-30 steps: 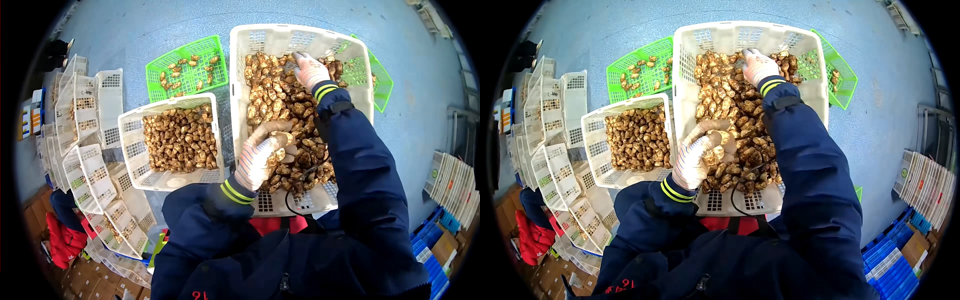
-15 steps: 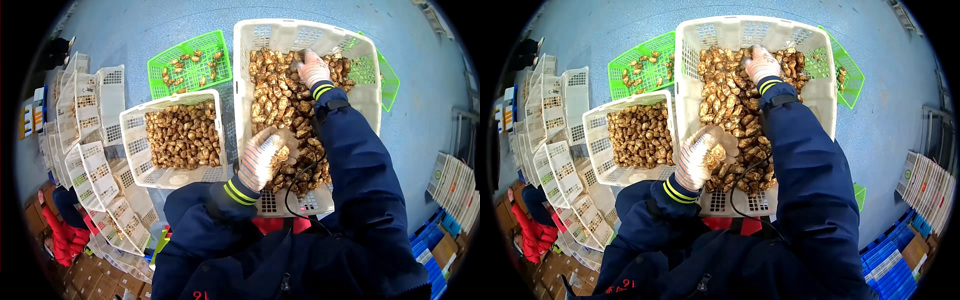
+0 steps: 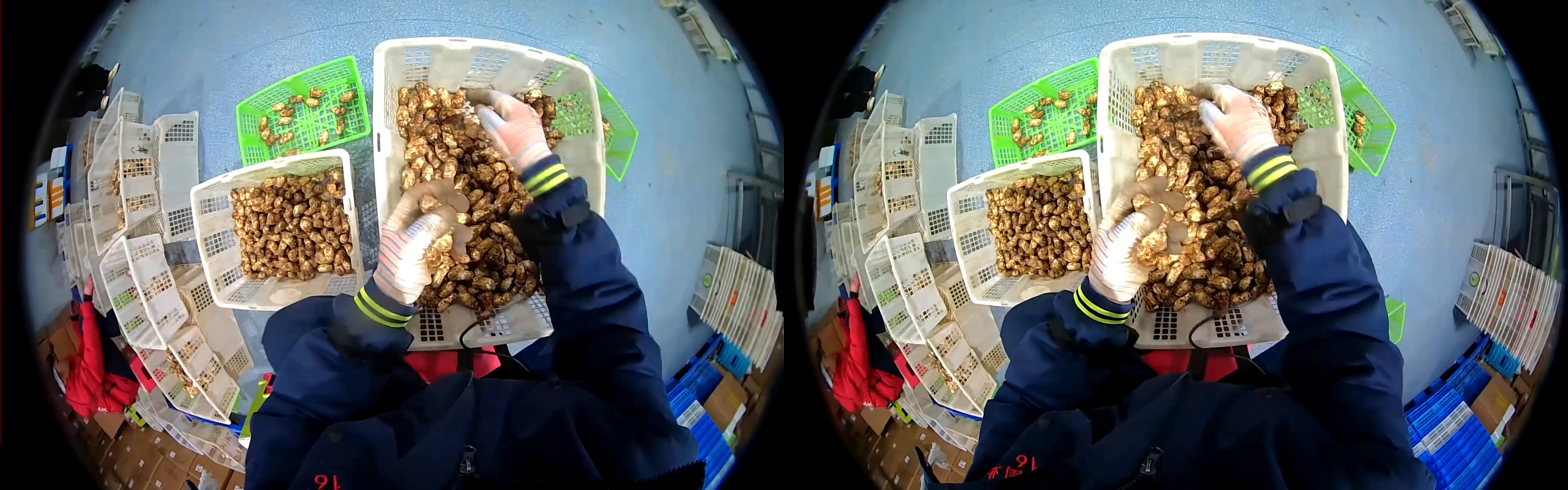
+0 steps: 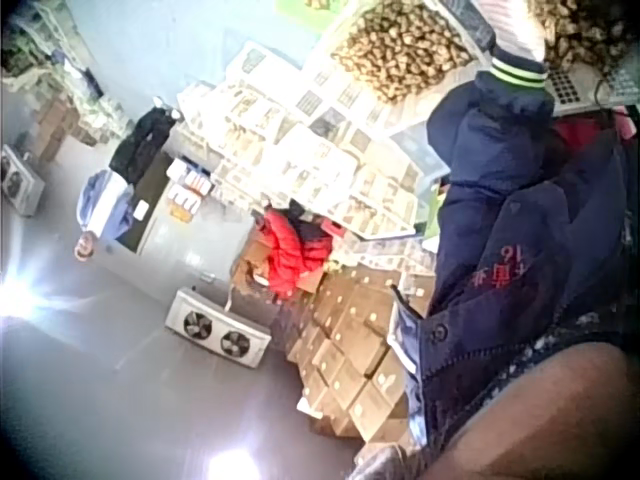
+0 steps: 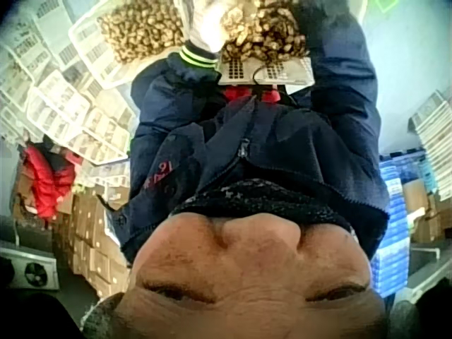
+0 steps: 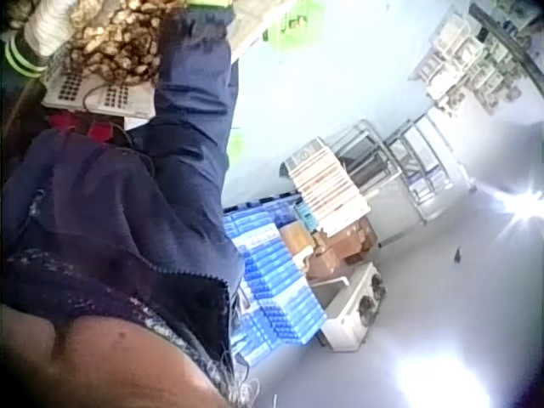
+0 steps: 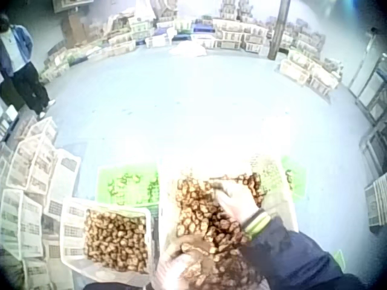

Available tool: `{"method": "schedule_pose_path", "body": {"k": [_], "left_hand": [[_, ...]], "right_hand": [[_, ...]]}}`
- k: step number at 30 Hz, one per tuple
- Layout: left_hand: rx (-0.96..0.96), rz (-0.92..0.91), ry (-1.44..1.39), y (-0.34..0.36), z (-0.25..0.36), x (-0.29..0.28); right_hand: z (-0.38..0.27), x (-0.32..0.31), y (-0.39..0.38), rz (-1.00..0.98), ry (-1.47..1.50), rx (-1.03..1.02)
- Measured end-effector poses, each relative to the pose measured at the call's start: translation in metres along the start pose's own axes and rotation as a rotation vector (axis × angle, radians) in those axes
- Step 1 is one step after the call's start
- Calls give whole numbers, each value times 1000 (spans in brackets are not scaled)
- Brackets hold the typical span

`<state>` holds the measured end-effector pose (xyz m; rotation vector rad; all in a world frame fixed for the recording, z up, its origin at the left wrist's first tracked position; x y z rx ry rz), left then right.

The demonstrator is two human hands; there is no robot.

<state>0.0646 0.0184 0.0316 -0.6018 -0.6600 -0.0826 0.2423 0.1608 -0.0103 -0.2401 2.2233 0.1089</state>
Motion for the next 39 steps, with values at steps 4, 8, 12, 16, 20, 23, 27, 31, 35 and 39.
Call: {"method": "schedule_pose_path", "body": {"k": [4, 8, 12, 16, 20, 23, 27, 31, 35, 39], "left_hand": [[-61, -14, -4, 2, -9, -2], [-181, -65, 13, 1, -13, 3], [-168, -135, -47, 1, -19, -1], [-218, -139, -13, -1, -18, 3], [-167, -155, 60, -3, -9, 6], [-121, -145, 70, -3, -9, 10], [-125, -179, 88, -2, -6, 17], [-143, -158, 98, -1, -12, 13], [-156, -147, 58, -2, -13, 11], [-149, -146, 73, -6, -10, 9]], "right_hand": [[2, 66, 37, -364, -294, 42], [-12, 100, 27, -254, -459, -13], [-25, 90, 5, -523, -233, -14], [-7, 62, -28, -590, 118, -250], [34, -4, -32, -146, 57, 165], [110, -28, -34, 149, -321, 344], [120, -29, -17, 171, -362, 329], [79, 2, -12, 61, -566, 386], [35, 16, -37, 50, -35, -43], [40, 0, -49, 233, -212, -20]]}}
Point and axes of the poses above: each hand's wrist, its own y-axis towards the middle knuckle, its own x-axis out of the palm, z = x × y, the point moved 5 cm from there along y, towards the middle knuckle
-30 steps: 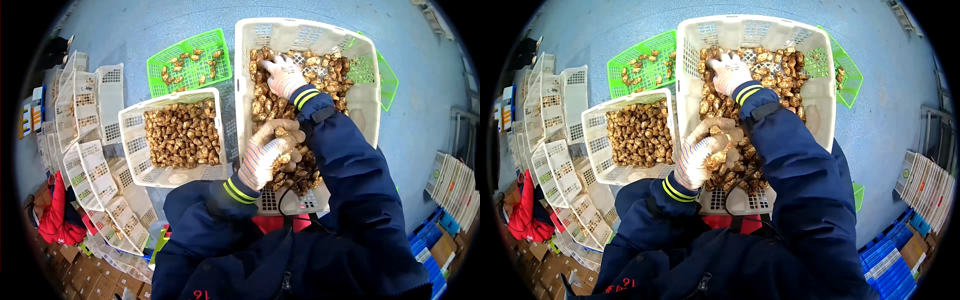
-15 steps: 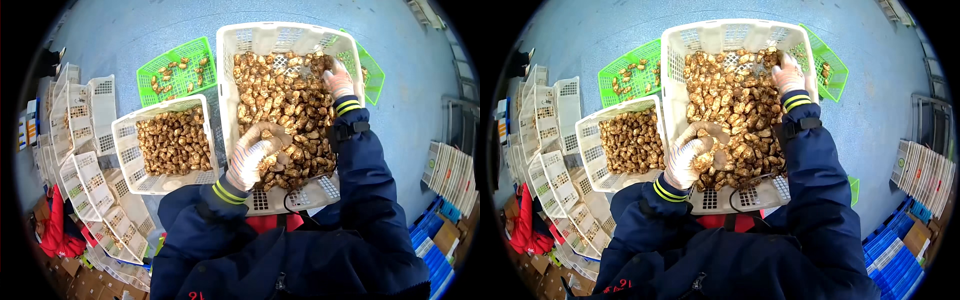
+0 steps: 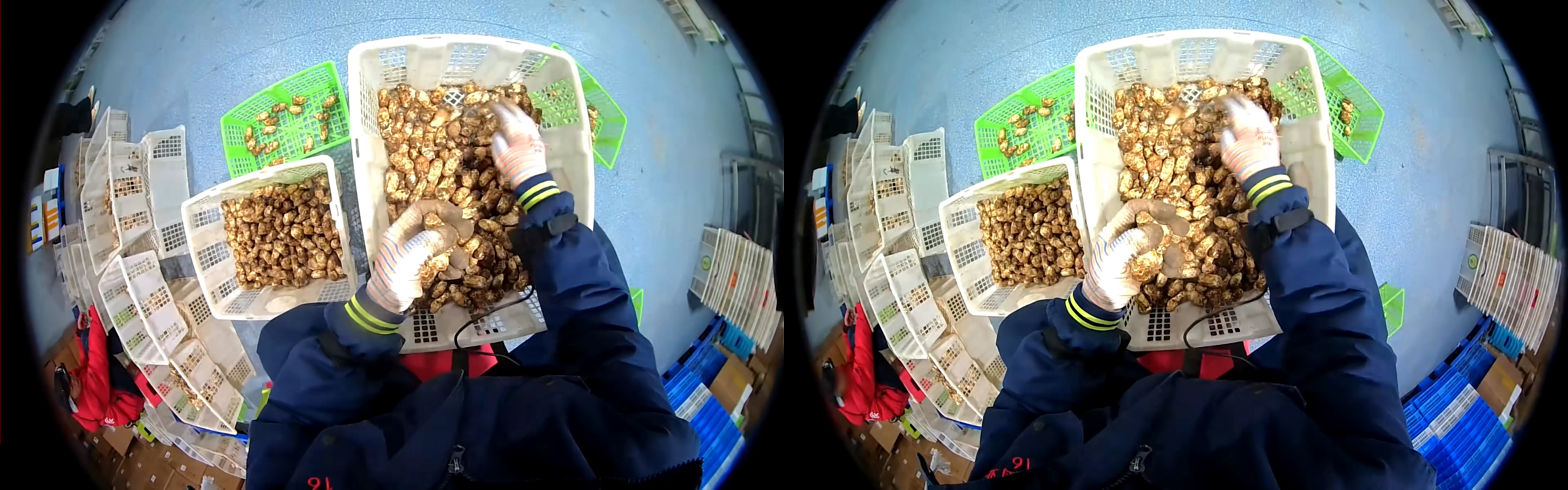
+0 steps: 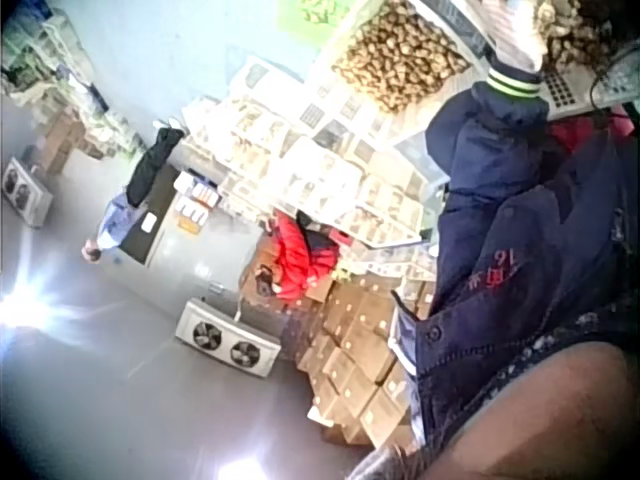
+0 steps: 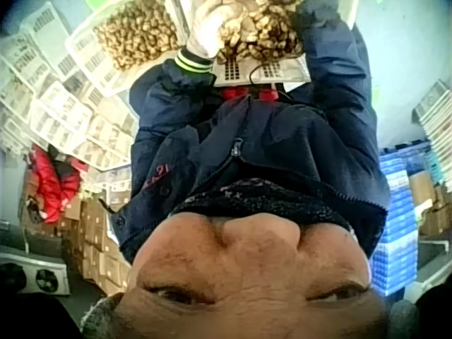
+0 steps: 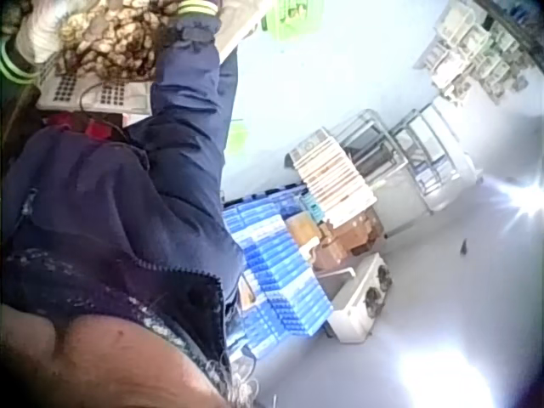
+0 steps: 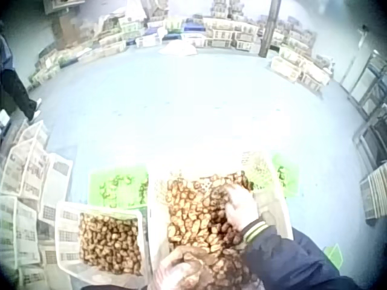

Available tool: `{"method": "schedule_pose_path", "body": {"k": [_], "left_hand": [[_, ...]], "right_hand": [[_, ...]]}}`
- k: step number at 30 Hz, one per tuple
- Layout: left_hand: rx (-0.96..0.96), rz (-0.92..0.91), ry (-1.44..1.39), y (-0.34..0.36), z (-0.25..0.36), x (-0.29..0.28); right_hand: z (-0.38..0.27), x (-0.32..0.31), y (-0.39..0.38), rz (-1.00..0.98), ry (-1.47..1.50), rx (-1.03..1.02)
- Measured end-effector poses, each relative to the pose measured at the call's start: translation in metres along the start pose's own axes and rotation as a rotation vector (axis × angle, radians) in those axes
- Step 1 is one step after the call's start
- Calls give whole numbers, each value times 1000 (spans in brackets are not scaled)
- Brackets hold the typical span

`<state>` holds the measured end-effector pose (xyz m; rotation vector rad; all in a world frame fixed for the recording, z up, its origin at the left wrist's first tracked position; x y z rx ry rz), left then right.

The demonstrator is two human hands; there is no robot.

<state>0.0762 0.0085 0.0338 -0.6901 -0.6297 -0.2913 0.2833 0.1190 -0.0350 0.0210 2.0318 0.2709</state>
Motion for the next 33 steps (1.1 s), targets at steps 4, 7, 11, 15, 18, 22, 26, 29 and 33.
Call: {"method": "schedule_pose_path", "body": {"k": [4, 7, 11, 15, 18, 22, 26, 29, 33], "left_hand": [[29, -10, 42, 3, 0, 0], [8, -36, 30, 4, 0, 2], [28, -12, 8, 5, -5, 1], [15, -44, -4, 3, 1, 3], [2, -53, -30, 7, -7, -1], [-23, -14, 53, 8, -5, -1], [8, -19, 54, 7, -6, -3], [23, -27, 48, 6, -5, -1], [19, -47, 15, 2, -3, -1]], "right_hand": [[66, 19, -1, -112, -262, 323], [45, 53, -10, -246, -326, 303], [-10, 42, -10, -306, 186, -43], [6, 0, 22, -47, 97, 142], [68, 15, 45, -45, -329, 284], [76, 21, 52, -291, -503, 315], [65, 21, 38, -346, -431, 448], [63, 19, 1, -527, 623, 701], [53, -30, 7, -235, 172, 622]]}}
Point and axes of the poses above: each hand's wrist, its own y-axis towards the middle knuckle, its own x-axis out of the palm, z = x × y, the point moved 5 cm from there along y, towards the middle knuckle
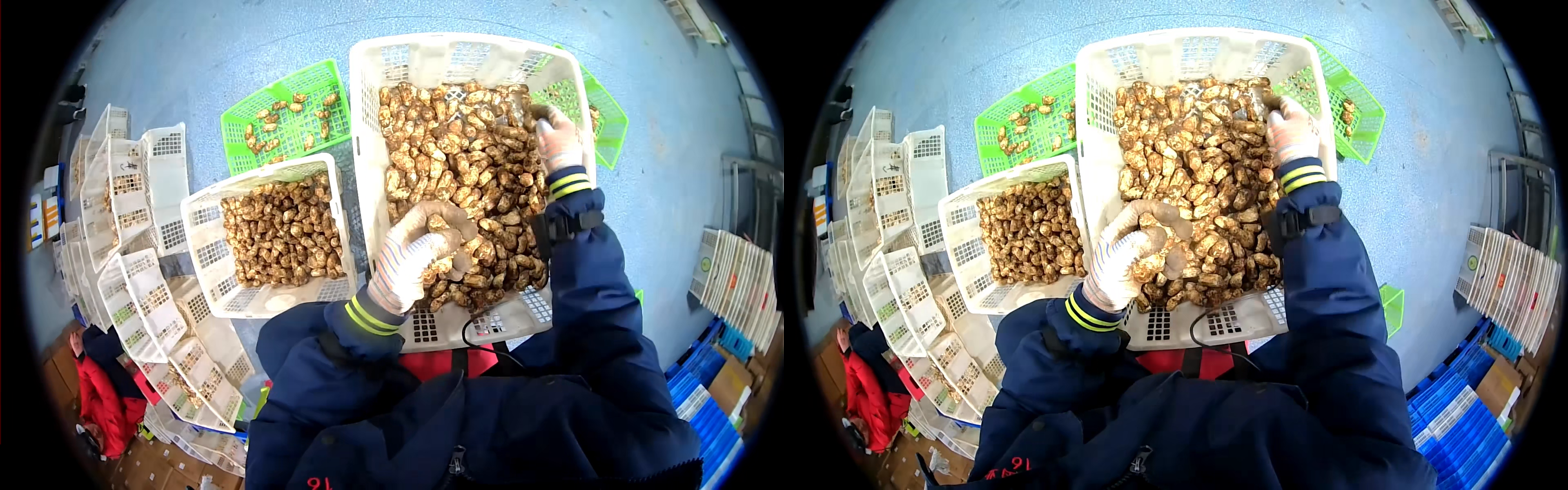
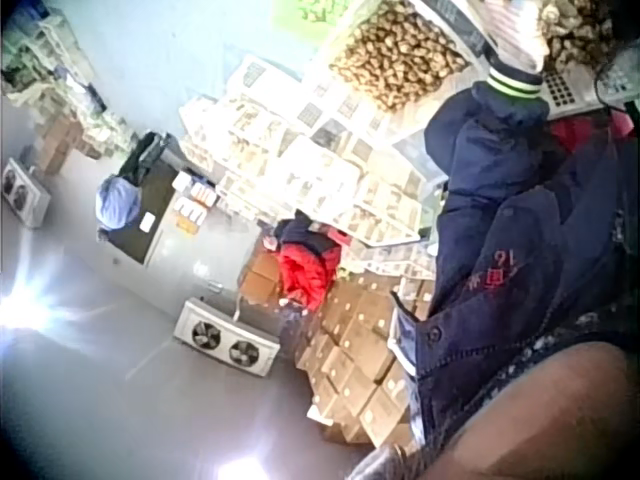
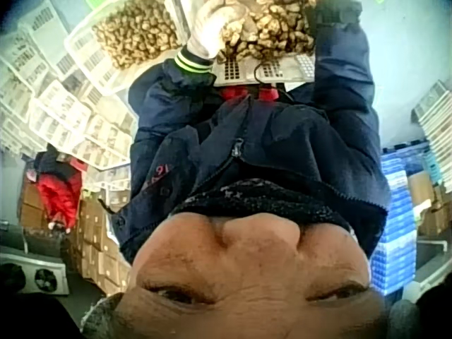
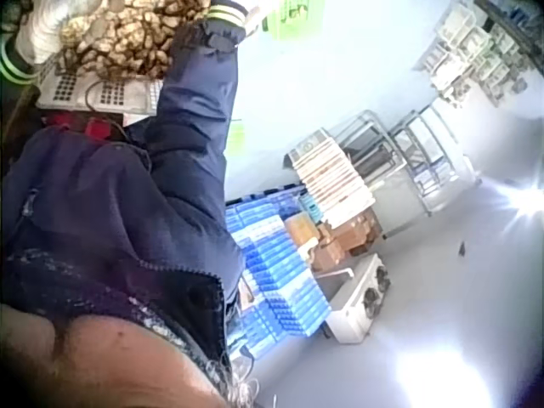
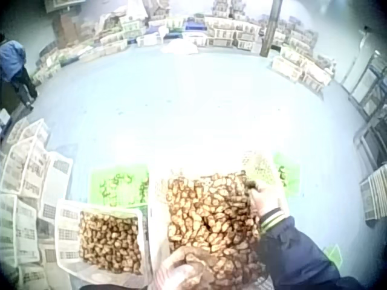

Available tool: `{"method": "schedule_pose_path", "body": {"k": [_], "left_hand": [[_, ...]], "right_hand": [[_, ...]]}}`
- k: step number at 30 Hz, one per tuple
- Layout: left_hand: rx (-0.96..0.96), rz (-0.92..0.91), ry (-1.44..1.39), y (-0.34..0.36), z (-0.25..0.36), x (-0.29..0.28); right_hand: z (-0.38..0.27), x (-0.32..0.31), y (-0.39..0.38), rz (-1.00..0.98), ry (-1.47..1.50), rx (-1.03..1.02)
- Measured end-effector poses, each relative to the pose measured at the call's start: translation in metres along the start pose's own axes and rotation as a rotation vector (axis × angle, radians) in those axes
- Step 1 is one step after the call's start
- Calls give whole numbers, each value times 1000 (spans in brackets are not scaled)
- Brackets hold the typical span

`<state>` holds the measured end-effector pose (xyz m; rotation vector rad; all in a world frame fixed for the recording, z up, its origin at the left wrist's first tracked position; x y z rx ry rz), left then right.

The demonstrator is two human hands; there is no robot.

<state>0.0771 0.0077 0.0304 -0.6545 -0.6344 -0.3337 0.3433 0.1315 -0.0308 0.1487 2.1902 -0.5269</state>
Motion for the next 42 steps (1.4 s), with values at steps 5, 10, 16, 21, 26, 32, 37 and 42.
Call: {"method": "schedule_pose_path", "body": {"k": [5, 10, 16, 21, 26, 32, 37, 42], "left_hand": [[-35, -8, 8, 3, 1, 2], [11, 7, 51, 6, -5, -5], [-50, 65, 35, 4, -1, -2], [-79, 85, -53, 4, -5, -1], [-48, 107, -15, 10, -8, -1], [9, 141, 27, 10, -7, -4], [6, 143, 11, 7, -3, -1], [-3, 186, 14, 5, 1, -4]], "right_hand": [[-1, 21, 44, 50, -454, -133], [3, 48, 61, -22, -599, -179], [1, 54, 51, 5, -670, -122], [9, 58, 46, -9, -609, -219], [3, 59, 44, 28, -710, -263], [-15, 52, 40, -59, -647, -196], [13, 60, 22, -378, 839, -100], [-24, 57, -34, -543, 1304, 177]]}}
Point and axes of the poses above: each hand's wrist, its own y-axis towards the middle knuckle, its own x-axis out of the palm, z = x × y, the point moved 5 cm from there along y, towards the middle knuckle
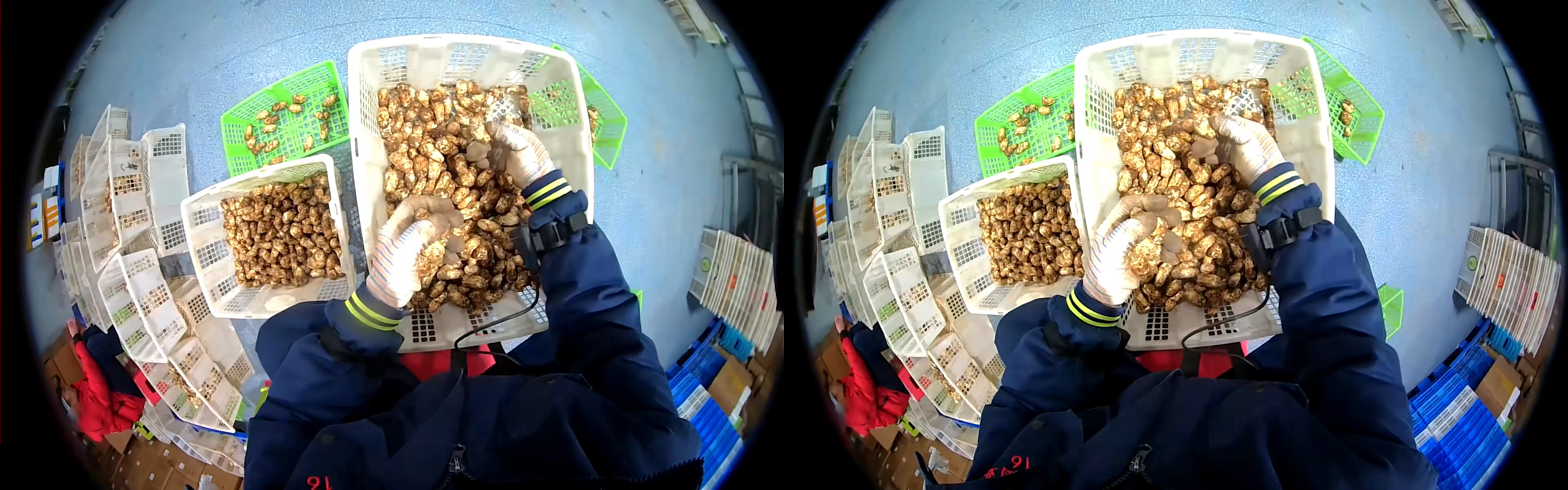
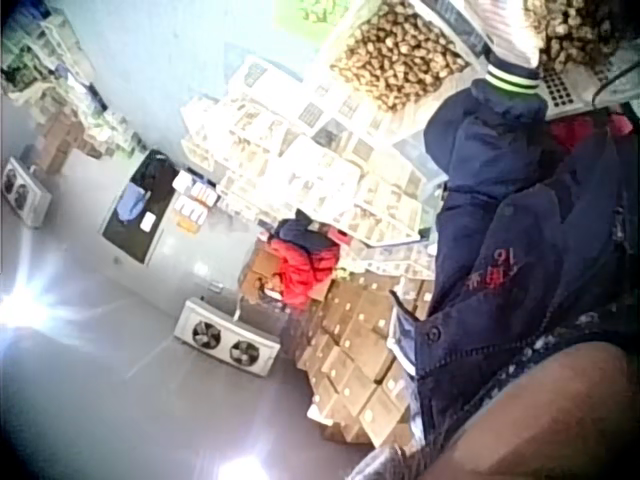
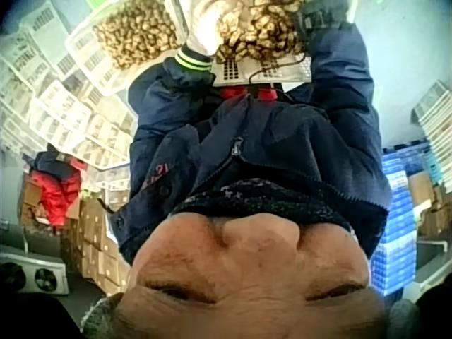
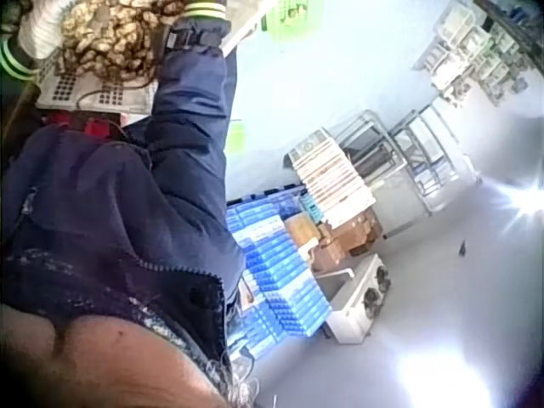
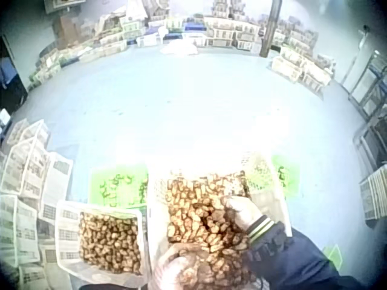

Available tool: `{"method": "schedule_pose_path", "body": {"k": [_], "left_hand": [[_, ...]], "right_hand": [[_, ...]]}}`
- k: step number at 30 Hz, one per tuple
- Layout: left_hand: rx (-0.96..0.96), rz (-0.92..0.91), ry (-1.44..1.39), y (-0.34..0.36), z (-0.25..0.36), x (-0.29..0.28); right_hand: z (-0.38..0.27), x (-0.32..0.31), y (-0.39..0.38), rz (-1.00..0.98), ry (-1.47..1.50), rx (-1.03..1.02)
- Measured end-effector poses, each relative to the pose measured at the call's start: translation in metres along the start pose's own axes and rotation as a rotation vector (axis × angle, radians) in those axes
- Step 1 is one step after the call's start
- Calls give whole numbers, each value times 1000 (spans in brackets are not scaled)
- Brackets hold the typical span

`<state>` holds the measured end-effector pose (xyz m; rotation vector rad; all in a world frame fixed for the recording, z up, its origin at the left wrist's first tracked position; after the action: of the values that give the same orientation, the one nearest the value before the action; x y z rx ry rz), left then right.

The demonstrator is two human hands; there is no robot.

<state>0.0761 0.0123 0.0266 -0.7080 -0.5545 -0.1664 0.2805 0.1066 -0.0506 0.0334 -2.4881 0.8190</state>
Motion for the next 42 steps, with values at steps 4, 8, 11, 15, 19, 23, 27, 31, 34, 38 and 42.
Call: {"method": "schedule_pose_path", "body": {"k": [4, 8, 11, 15, 19, 23, 27, 31, 34, 38, 42], "left_hand": [[-17, -22, -31, 1, -3, 0], [53, 24, 66, 3, 2, -2], [95, 93, -39, 7, -3, -7], [175, 153, -100, 11, -8, -24], [108, 104, -15, -3, 10, -13], [133, -26, 98, 2, 4, -1], [63, -68, 148, 3, 1, 1], [31, -116, 159, 3, -14, -5], [-74, -271, 232, 2, -21, -5], [-246, -553, 359, -10, -17, 23], [-322, -645, 495, -14, -30, 25]], "right_hand": [[16, 3, -4, -47, 108, 52], [13, 14, -23, 88, -79, -172], [-7, 76, -55, 8, -669, -358], [-9, 128, -81, -217, -1335, -840], [-54, 77, -49, 143, -1380, -868], [-64, -60, 50, 593, -1788, -88], [-40, -66, 75, 666, -1743, 31], [-37, -64, 57, 494, -1139, -343], [-44, -89, 44, 392, -579, -489], [-49, -70, 36, 528, -1266, -259], [-36, -78, 71, 562, -1786, -52]]}}
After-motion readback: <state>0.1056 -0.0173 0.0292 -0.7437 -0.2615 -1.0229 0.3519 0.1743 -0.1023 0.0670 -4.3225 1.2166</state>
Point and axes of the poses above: each hand's wrist, its own y-axis towards the middle knuckle, its own x-axis out of the palm, z = x × y, the point moved 5 cm from there along y, towards the middle knuckle
